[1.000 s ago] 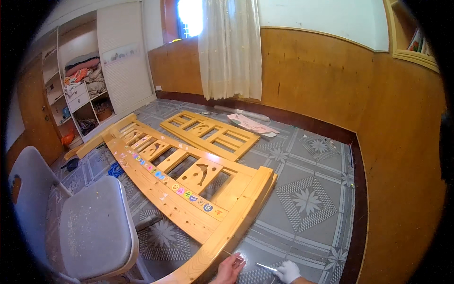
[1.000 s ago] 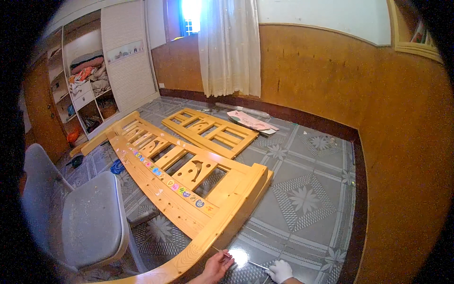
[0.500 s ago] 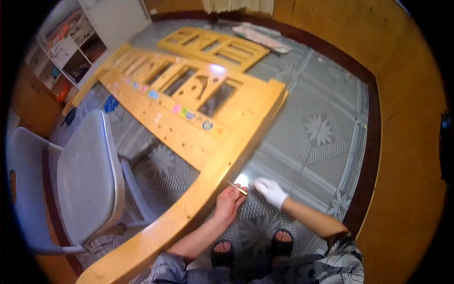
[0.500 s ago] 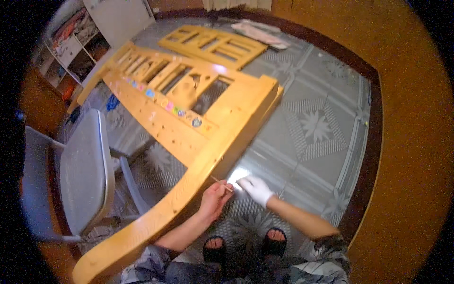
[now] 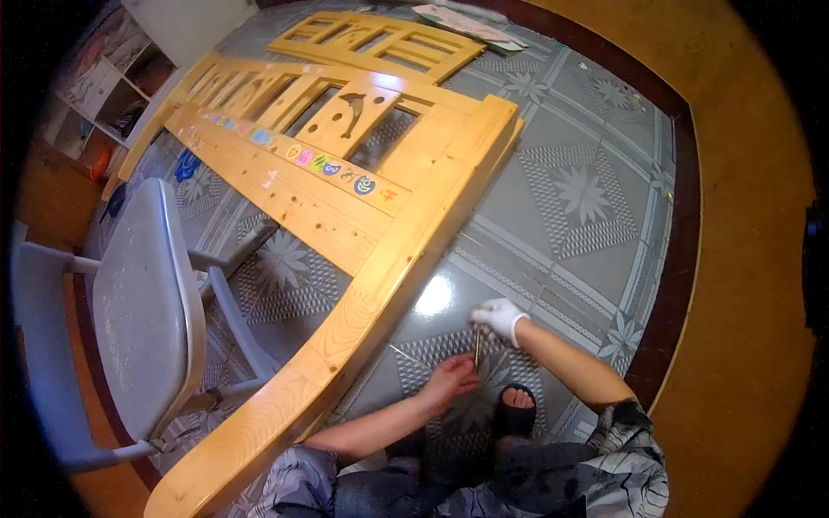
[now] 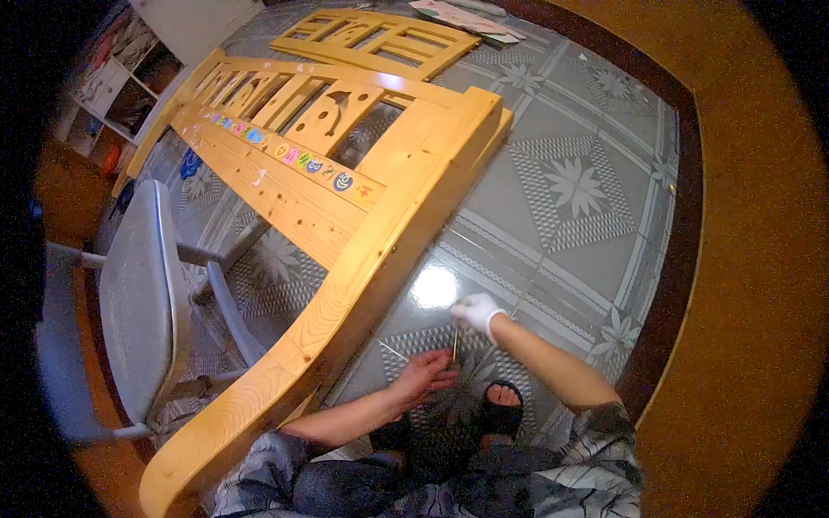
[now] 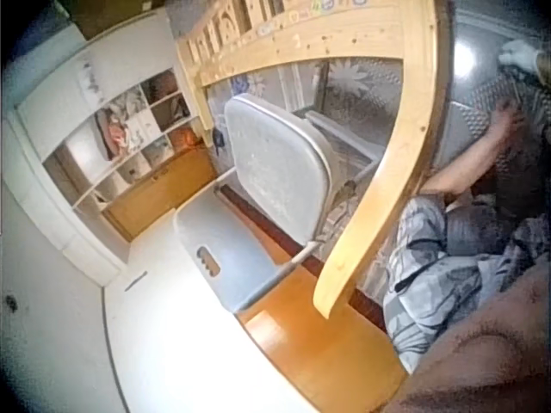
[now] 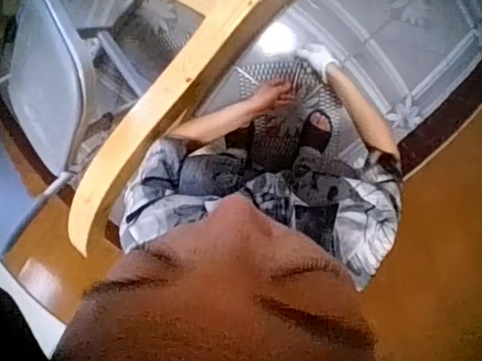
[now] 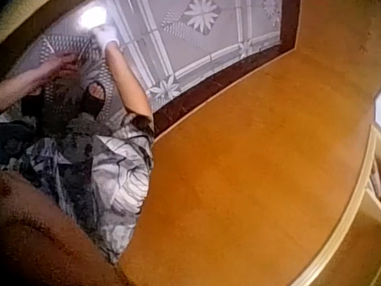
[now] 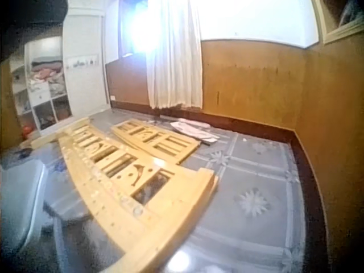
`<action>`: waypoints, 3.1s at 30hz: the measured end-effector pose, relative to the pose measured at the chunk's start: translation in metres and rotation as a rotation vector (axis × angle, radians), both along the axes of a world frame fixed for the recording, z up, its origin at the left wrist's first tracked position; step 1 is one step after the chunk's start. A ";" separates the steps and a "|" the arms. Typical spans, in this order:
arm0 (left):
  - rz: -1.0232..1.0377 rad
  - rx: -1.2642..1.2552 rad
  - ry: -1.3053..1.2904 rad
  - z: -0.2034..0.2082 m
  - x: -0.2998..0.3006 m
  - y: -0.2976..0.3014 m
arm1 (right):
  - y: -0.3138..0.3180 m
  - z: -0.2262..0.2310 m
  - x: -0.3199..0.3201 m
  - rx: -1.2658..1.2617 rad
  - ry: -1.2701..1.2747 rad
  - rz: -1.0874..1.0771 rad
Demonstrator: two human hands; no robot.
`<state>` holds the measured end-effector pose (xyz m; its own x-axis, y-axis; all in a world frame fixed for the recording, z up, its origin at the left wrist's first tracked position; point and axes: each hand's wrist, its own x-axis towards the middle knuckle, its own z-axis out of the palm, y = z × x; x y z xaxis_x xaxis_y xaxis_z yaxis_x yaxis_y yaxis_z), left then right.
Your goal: The person uses an allen key to unscrew a bolt from the wooden frame of a bunk bed, then removes the long screw by hand.
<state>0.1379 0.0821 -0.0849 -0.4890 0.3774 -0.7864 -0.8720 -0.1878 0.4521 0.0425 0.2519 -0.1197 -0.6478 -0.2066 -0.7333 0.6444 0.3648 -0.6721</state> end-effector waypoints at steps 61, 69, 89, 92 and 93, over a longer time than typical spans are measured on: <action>0.206 -0.125 0.480 0.033 -0.128 0.001 | -0.028 0.063 -0.028 -0.860 -0.366 -0.468; 0.253 -0.088 0.446 0.027 -0.130 -0.001 | -0.021 0.063 -0.039 -1.172 -0.634 -0.428; 0.494 -0.012 0.323 0.037 -0.130 0.005 | -0.032 0.064 -0.028 -0.896 -0.293 -0.490; 0.500 -0.011 0.340 0.033 -0.130 0.004 | -0.036 0.061 -0.025 -1.370 -0.586 -0.584; 0.504 -0.009 0.342 0.030 -0.130 0.003 | -0.038 0.063 -0.025 -1.512 -0.692 -0.653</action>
<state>0.0076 0.0849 -0.0548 -0.8313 0.0275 -0.5551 -0.4816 -0.5343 0.6947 0.0176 0.2135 -0.0570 -0.5788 -0.7520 -0.3154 0.6997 -0.6566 0.2815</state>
